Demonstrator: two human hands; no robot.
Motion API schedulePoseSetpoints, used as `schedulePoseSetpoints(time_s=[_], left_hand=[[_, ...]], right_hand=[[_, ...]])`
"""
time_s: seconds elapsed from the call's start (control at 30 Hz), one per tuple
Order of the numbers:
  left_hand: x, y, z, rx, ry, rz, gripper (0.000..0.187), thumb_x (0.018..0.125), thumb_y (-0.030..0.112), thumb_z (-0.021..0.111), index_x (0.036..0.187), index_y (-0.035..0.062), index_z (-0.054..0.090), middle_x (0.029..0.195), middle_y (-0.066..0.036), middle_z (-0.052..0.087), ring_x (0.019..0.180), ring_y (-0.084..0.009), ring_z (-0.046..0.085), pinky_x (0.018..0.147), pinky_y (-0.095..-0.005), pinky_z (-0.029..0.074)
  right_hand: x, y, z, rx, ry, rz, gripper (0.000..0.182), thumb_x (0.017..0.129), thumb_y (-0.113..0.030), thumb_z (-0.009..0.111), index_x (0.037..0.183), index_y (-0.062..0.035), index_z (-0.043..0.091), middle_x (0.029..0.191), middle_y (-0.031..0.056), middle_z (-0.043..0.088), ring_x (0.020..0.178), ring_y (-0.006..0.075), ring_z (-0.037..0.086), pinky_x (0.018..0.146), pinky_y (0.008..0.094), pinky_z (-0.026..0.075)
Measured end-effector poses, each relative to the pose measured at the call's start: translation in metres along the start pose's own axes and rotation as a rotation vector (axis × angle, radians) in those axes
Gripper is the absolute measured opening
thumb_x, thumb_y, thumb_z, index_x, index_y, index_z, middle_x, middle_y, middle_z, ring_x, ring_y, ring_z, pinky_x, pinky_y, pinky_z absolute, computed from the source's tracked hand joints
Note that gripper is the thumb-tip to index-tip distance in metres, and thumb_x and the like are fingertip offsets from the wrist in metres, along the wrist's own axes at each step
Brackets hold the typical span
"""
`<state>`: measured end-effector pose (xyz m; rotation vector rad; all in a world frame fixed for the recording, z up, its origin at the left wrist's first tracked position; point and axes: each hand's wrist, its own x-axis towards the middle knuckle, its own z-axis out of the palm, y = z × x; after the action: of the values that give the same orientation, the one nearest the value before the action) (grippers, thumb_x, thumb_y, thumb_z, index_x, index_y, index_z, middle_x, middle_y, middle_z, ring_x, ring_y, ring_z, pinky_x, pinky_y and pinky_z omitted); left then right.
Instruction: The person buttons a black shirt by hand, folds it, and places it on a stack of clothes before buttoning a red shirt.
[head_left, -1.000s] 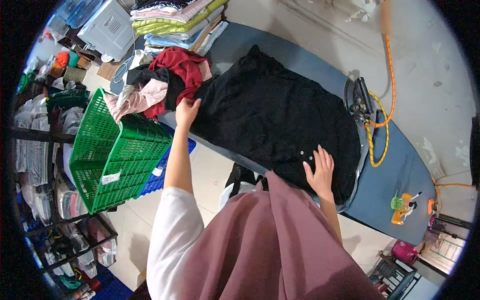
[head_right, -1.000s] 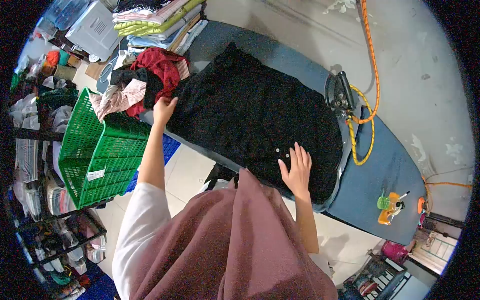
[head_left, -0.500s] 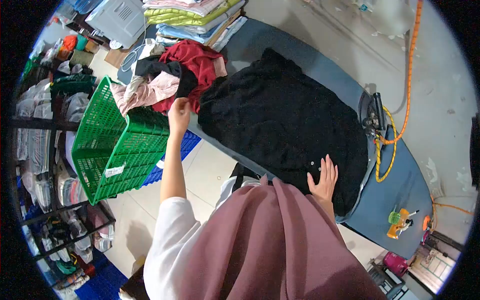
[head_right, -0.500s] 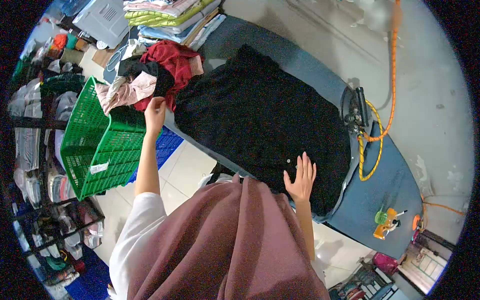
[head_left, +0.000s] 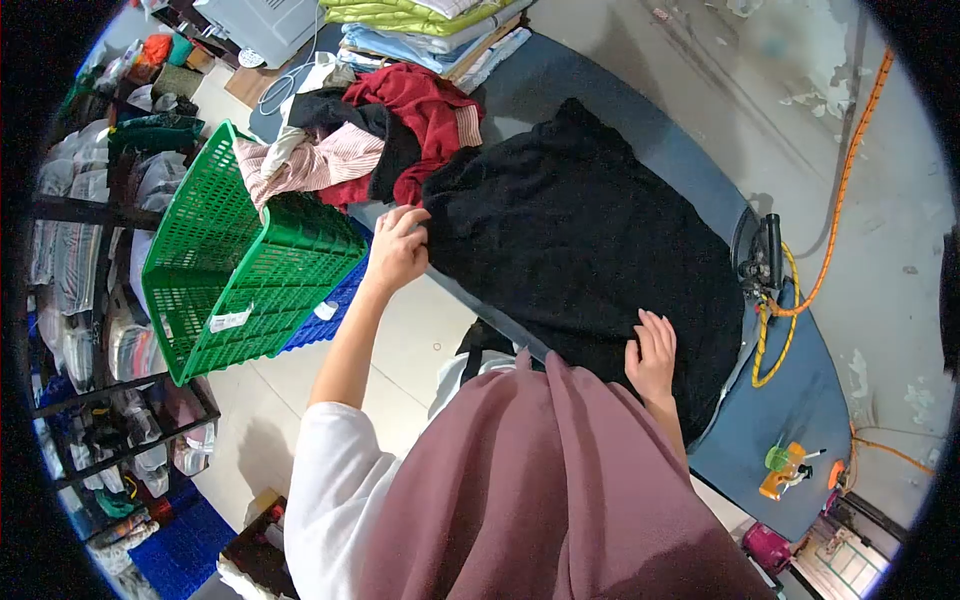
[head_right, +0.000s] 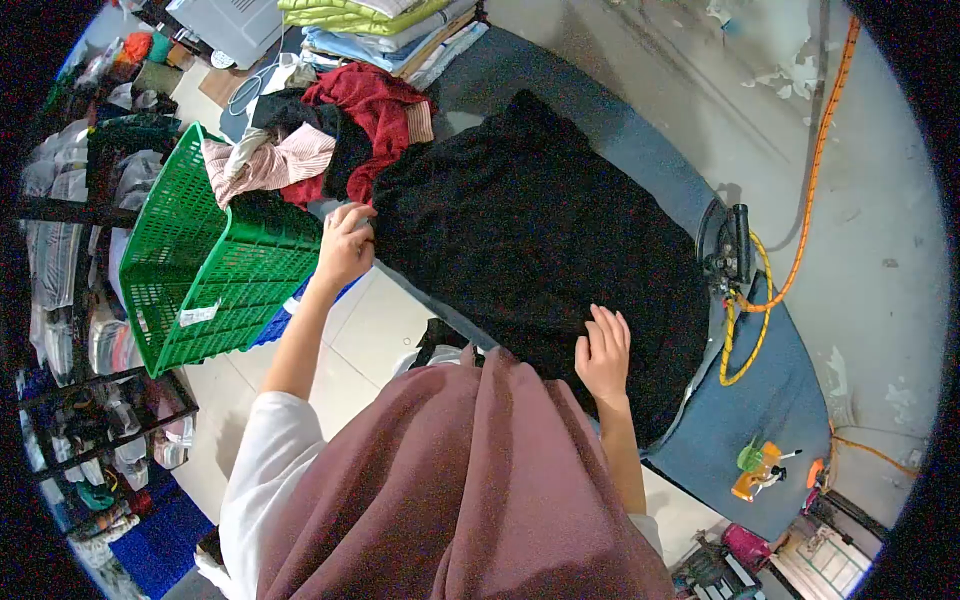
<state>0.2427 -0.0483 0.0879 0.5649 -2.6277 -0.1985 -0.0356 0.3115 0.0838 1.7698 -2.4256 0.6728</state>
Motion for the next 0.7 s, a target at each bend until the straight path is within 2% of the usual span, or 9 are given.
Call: schedulePoseSetpoints(time_s=[0.07,0.1,0.2,0.23,0.47,0.5,0.6,0.63,0.7], left_hand=[[0.016,0.008,-0.018,-0.043,-0.011,0.11,0.017,0.062,0.002,0.058,0.078,0.0054,0.058,0.101,-0.005,0.059,0.103,-0.0254,0.055,0.085,-0.0403,0.042],[0.018,0.006,-0.019,-0.043,-0.065,0.082,0.015,0.063,0.004,0.057,0.078,0.0065,0.057,0.088,-0.006,0.061,0.096,-0.0246,0.056,0.081,-0.0399,0.042],[0.018,-0.022,-0.009,0.125,-0.346,0.033,0.011,0.067,0.005,0.056,0.077,0.0079,0.056,0.078,-0.007,0.061,0.089,-0.0254,0.057,0.079,-0.0395,0.042],[0.012,-0.033,0.0,0.093,-0.304,0.021,0.007,0.069,0.007,0.055,0.076,0.009,0.056,0.073,-0.008,0.06,0.085,-0.0263,0.056,0.076,-0.0396,0.042],[0.004,-0.033,0.01,-0.105,-0.18,-0.167,0.011,0.069,0.005,0.054,0.079,0.0074,0.058,0.08,-0.006,0.061,0.089,-0.0265,0.056,0.078,-0.0406,0.042],[0.001,-0.032,0.003,-0.103,-0.218,-0.187,0.017,0.068,0.006,0.055,0.085,0.0069,0.059,0.088,-0.008,0.06,0.094,-0.0276,0.054,0.081,-0.0408,0.042],[-0.003,-0.01,-0.017,-0.015,-0.201,-0.066,0.026,0.067,0.007,0.059,0.092,0.007,0.06,0.102,-0.009,0.058,0.102,-0.0288,0.052,0.085,-0.0413,0.041],[-0.009,-0.012,-0.016,0.015,-0.313,-0.06,0.033,0.065,0.01,0.063,0.099,0.0072,0.06,0.114,-0.009,0.053,0.109,-0.0288,0.049,0.09,-0.042,0.039],[-0.019,-0.018,-0.008,0.051,-0.302,0.031,0.032,0.066,0.011,0.064,0.097,0.0071,0.06,0.114,-0.009,0.053,0.11,-0.0279,0.049,0.091,-0.0418,0.039]], right_hand=[[-0.002,0.001,-0.003,0.01,0.025,0.002,0.017,0.078,-0.005,0.057,0.093,0.0043,0.058,0.119,0.0183,0.058,0.116,0.0325,0.051,0.102,0.048,0.037],[-0.004,0.002,-0.005,0.014,0.037,0.003,0.017,0.078,-0.005,0.057,0.092,0.0044,0.058,0.12,0.0189,0.057,0.116,0.0333,0.051,0.102,0.048,0.037],[-0.013,0.005,0.0,0.003,-0.002,-0.015,0.015,0.077,-0.007,0.058,0.088,0.0033,0.055,0.122,0.0204,0.055,0.117,0.0354,0.05,0.101,0.0483,0.038],[-0.016,0.005,0.004,0.001,-0.025,-0.027,0.015,0.076,-0.007,0.058,0.087,0.0029,0.055,0.123,0.0205,0.055,0.117,0.0357,0.049,0.101,0.0483,0.038],[-0.029,0.002,0.015,0.001,-0.031,0.034,0.016,0.074,-0.007,0.059,0.086,0.0014,0.054,0.125,0.0214,0.053,0.118,0.0345,0.049,0.102,0.0483,0.037],[-0.029,0.001,0.015,0.0,-0.029,0.045,0.015,0.074,-0.007,0.059,0.086,0.0013,0.054,0.125,0.0213,0.054,0.118,0.0346,0.049,0.102,0.0483,0.037],[-0.02,0.0,0.008,0.023,0.018,0.057,0.013,0.076,-0.005,0.059,0.085,0.0009,0.054,0.124,0.0209,0.054,0.115,0.0356,0.05,0.1,0.0483,0.039],[-0.016,0.001,0.007,0.036,0.044,0.059,0.013,0.076,-0.005,0.059,0.085,0.0009,0.053,0.124,0.0207,0.054,0.114,0.0359,0.051,0.099,0.0482,0.04],[-0.001,0.003,0.002,0.026,0.097,0.058,0.012,0.076,-0.005,0.061,0.083,0.0002,0.052,0.123,0.0194,0.055,0.108,0.0369,0.053,0.095,0.0477,0.042]])
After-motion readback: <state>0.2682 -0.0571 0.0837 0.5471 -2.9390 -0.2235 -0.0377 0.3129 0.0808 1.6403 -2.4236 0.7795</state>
